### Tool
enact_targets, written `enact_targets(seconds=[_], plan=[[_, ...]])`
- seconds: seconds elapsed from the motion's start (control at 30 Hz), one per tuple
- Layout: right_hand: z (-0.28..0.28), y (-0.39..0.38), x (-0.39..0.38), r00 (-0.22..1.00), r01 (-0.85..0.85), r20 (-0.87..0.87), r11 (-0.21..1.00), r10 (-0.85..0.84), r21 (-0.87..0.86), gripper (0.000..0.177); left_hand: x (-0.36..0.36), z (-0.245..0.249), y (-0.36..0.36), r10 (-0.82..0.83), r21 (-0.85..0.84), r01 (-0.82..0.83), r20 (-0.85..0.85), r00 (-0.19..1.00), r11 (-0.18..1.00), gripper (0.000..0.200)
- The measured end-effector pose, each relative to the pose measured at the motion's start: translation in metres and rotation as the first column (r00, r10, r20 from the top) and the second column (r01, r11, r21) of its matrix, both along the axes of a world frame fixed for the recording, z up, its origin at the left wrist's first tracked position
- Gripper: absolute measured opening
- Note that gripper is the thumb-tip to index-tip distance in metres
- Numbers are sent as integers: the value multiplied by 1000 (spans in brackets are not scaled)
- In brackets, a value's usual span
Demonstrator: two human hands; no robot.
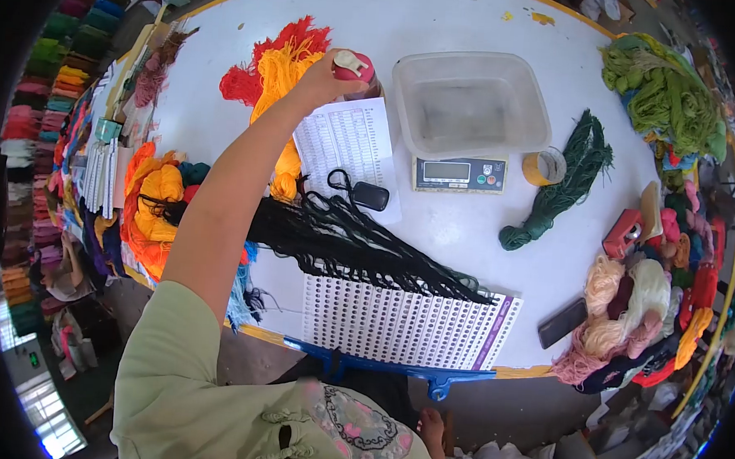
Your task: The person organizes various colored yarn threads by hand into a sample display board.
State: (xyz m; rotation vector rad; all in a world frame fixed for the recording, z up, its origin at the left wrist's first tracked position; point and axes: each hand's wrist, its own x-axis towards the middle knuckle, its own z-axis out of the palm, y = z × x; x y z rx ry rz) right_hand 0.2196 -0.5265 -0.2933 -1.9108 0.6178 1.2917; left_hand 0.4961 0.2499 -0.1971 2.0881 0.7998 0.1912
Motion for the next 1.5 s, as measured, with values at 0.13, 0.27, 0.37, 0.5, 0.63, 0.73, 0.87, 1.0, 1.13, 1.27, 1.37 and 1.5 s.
enact_targets(seconds=[0.13, 0.27, 0.37, 0.5, 0.63, 0.73, 0.87, 1.0, 1.13, 1.27, 1.37, 1.5], plan=[[-4, 0, -4, 1000, 8, -23, 999, -9, -44, 21, 14, 0, 10, 3, 43, -4, 11, 1000, 999, 88], [-11, -3, -9, 983, -163, 71, 984, 167, -65, 22, 20, 3, 14, -12, -55, 14, 32, 999, 998, 91], [-35, -9, -21, 967, -190, 166, 980, 196, -51, 23, 18, -11, 19, -32, -21, 34, 103, 994, 999, 97], [-72, -30, -37, 986, -148, 64, 985, 153, -88, 23, -21, -27, -13, 82, 318, -139, 187, 979, 938, 82], [-79, -32, -31, 964, -255, 55, 963, 261, -92, 24, -113, -79, -89, -235, 530, 127, 142, 962, 839, 56], [-114, -54, -31, 972, -232, 25, 972, 233, -50, 30, -160, -57, -136, 1, 605, -23, 36, 999, 796, 55], [-94, -27, 11, 947, -320, 13, 944, 322, -79, 31, -190, -93, -125, 47, 532, -90, 94, 994, 842, 47], [-72, -4, 45, 920, -389, 5, 917, 391, -87, 31, -193, -90, -92, -183, 437, 134, 72, 980, 889, 32], [-56, 10, 73, 892, -450, 2, 888, 452, -95, 32, -219, -62, -91, 181, 74, -216, 330, 926, 973, 14], [-40, 24, 92, 870, -491, 3, 865, 494, -108, 32, -254, -92, -53, 547, 395, -591, 231, 805, 703, 22], [-30, 29, 100, 849, -524, 5, 842, 529, -124, 32, -250, -90, -36, 638, 526, -578, 84, 765, 624, 33], [-21, 34, 106, 827, -556, 1, 818, 562, -146, 33, -241, -105, -19, 629, 573, -447, -159, 761, 687, 44]])
